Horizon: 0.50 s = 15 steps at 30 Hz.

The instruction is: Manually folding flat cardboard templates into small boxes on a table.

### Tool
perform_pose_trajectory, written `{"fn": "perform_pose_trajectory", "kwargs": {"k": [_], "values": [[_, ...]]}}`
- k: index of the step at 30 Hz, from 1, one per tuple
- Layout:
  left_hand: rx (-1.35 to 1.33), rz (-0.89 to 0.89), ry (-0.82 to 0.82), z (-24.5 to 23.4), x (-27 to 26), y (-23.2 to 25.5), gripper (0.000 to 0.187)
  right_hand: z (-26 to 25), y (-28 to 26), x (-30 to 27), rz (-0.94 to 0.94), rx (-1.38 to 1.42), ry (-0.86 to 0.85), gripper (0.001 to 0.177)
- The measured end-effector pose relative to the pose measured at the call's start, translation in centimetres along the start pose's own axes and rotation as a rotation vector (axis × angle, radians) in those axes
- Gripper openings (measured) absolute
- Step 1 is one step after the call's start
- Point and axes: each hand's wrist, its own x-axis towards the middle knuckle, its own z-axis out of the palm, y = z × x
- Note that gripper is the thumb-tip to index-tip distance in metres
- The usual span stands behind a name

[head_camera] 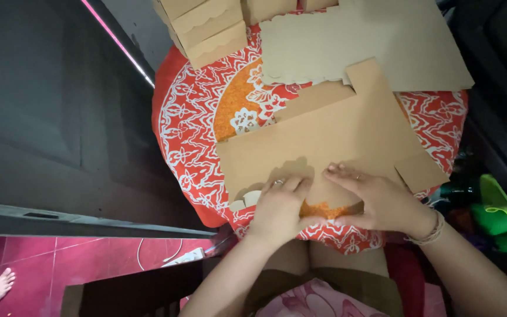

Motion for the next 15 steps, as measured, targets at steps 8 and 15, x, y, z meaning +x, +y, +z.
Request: {"fn": "perform_pose_trajectory", "kwargs": {"k": [8,15], "values": [[-0.022,0.051,0.011,1.7,1.0,-1.7,0.047,-0.2,0.5,0.7,-0.030,-0.041,0.001,0.076],[-0.012,0.131,0.056,1.0,0.9,-2.1,0.055,0.4,0.2,1.1,-0.130,-0.240,0.011,0.066]]}}
